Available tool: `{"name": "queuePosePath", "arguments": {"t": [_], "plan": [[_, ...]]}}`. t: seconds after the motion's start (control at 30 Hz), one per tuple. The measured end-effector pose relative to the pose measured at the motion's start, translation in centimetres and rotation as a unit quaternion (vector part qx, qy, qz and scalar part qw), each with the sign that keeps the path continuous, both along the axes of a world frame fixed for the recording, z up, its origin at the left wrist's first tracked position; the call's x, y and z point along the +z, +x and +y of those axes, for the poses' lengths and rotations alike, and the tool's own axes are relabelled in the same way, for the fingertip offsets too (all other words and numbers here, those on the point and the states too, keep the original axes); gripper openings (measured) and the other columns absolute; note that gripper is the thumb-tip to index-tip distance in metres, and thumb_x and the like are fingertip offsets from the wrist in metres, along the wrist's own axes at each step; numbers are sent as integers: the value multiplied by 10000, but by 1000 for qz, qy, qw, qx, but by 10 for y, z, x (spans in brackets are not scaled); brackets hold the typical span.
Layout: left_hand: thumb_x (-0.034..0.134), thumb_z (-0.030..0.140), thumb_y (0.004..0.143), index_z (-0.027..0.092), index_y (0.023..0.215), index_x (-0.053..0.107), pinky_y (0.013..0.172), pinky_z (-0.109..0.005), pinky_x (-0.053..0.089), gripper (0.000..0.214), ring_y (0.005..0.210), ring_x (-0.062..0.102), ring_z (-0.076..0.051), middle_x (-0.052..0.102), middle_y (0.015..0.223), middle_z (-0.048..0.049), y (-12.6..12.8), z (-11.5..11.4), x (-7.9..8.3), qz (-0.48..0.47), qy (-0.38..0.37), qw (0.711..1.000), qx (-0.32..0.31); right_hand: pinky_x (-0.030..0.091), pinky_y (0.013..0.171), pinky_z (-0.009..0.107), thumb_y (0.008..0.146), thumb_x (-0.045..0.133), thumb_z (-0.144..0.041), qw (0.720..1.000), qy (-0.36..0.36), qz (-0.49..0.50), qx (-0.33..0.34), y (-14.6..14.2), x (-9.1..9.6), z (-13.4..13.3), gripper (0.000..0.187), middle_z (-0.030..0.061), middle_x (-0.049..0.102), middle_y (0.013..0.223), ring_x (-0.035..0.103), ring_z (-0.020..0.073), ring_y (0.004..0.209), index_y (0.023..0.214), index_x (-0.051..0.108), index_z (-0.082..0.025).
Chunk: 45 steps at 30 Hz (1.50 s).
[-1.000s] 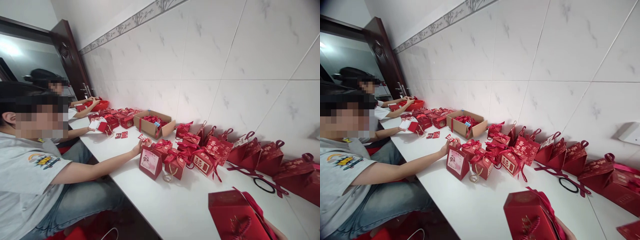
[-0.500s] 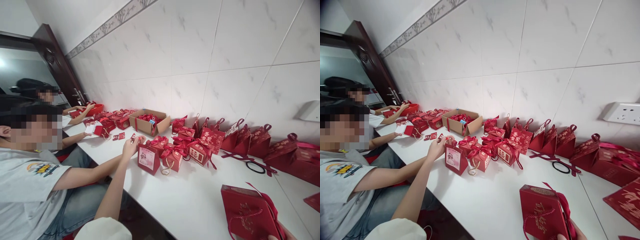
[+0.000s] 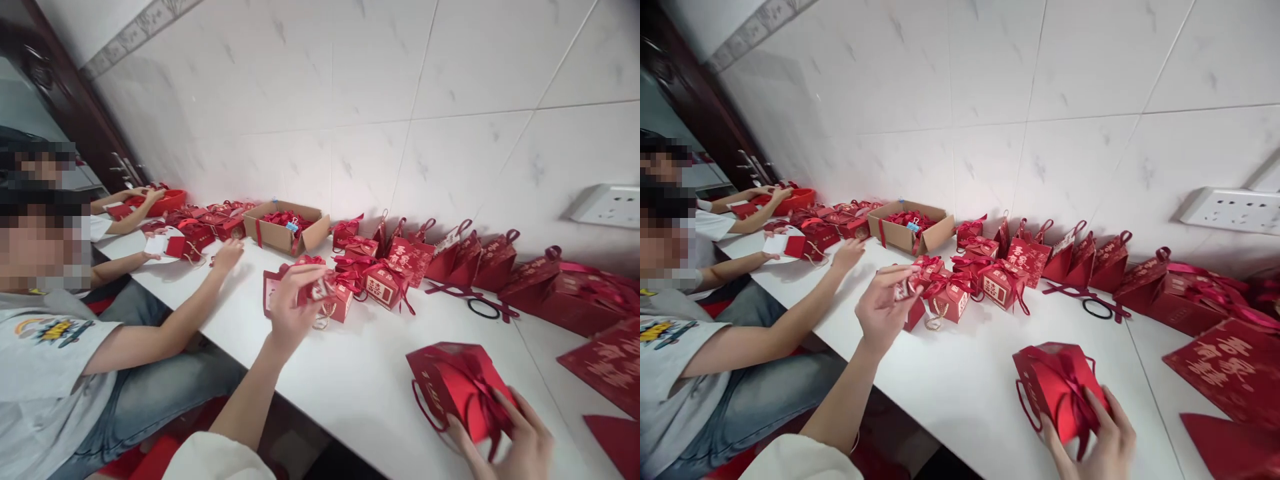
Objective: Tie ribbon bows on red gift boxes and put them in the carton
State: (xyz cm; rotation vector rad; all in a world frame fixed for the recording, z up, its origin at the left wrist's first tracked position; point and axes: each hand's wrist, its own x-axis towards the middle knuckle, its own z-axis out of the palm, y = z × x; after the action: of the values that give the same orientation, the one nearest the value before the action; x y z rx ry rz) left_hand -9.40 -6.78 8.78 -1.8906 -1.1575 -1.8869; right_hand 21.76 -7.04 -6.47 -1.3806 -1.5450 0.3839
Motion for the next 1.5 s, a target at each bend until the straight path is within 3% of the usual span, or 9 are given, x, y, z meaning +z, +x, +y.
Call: {"name": "queuePosePath", "arguments": {"t": [0.13, 0.27, 0.37, 0.57, 0.7, 0.8, 0.97, 1.17, 1.5], "plan": [[619, 5, 779, 174, 1081, 610, 840, -325, 571, 345, 993, 653, -177, 669, 1059, -87, 54, -4, 3, 66, 36, 991, -114, 290, 923, 706, 715, 583, -662, 988, 49, -147, -21, -15, 42, -16, 731, 242, 272, 1450, 296, 496, 1304, 1247, 494, -170], [590, 36, 820, 170, 1027, 632, 848, -339, 575, 250, 1007, 652, -183, 717, 967, -68, 90, -4, 1, 125, 21, 966, -224, 446, 847, 474, 873, 479, -515, 982, 104, 94, 125, -28, 94, -35, 406, 145, 562, 1125, 532, 307, 1074, 1109, 568, -197], [574, 76, 847, 194, 997, 644, 865, -346, 569, 203, 1059, 637, -190, 744, 954, -47, 106, -1, -3, 152, -4, 937, -315, 450, 557, 310, 940, 343, -524, 936, -32, 246, 251, -38, 115, -39, 460, 49, 584, 688, 554, 180, 635, 786, 614, -186], [565, 38, 830, 187, 1044, 638, 883, -391, 555, 271, 1133, 597, -228, 738, 986, -81, 114, 5, -11, 130, -51, 891, -431, 283, 349, 237, 894, 446, -557, 884, -117, 382, 245, -46, 115, -37, 531, -16, 423, 442, 397, 110, 400, 527, 531, -183], [543, 69, 842, 229, 1110, 632, 939, -415, 510, 324, 1176, 559, -236, 682, 1123, -92, 114, 2, -15, 120, -76, 886, -441, 252, 352, 230, 913, 481, -451, 892, -76, 368, 253, -46, 115, -40, 459, -33, 429, 446, 340, 85, 378, 546, 537, -181], [535, 207, 874, 221, 1195, 585, 903, -368, 505, 325, 1112, 571, -224, 607, 1208, -117, 113, -5, -19, 8, -176, 883, -436, 288, 387, 226, 939, 470, -357, 925, -10, 318, 209, -47, 117, -44, 415, -30, 461, 485, 378, 87, 420, 562, 511, -187], [325, 742, 809, 149, 757, 589, 544, -267, 450, 651, 547, 490, -130, 520, 600, -17, 108, -18, -20, -163, -400, 753, -496, 341, 446, 244, 937, 479, -290, 968, 49, 216, 117, -50, 118, -47, 337, -21, 493, 552, 401, 108, 487, 616, 528, -200], [588, 401, 853, 170, 664, 503, 464, -194, 347, 311, 470, 366, -58, 453, 558, 43, 111, -27, -11, -176, -469, 730, -466, 323, 431, 241, 967, 410, -309, 949, 22, 257, 181, -52, 119, -47, 368, -20, 492, 557, 417, 106, 484, 642, 541, -196], [557, 416, 874, 159, 709, 513, 455, -207, 351, 308, 452, 380, -63, 439, 533, 38, 111, -26, -15, -217, -453, 683, -531, 294, 380, 235, 968, 386, -374, 937, 10, 286, 201, -53, 123, -49, 421, -9, 509, 528, 422, 103, 440, 628, 551, -188]]}}
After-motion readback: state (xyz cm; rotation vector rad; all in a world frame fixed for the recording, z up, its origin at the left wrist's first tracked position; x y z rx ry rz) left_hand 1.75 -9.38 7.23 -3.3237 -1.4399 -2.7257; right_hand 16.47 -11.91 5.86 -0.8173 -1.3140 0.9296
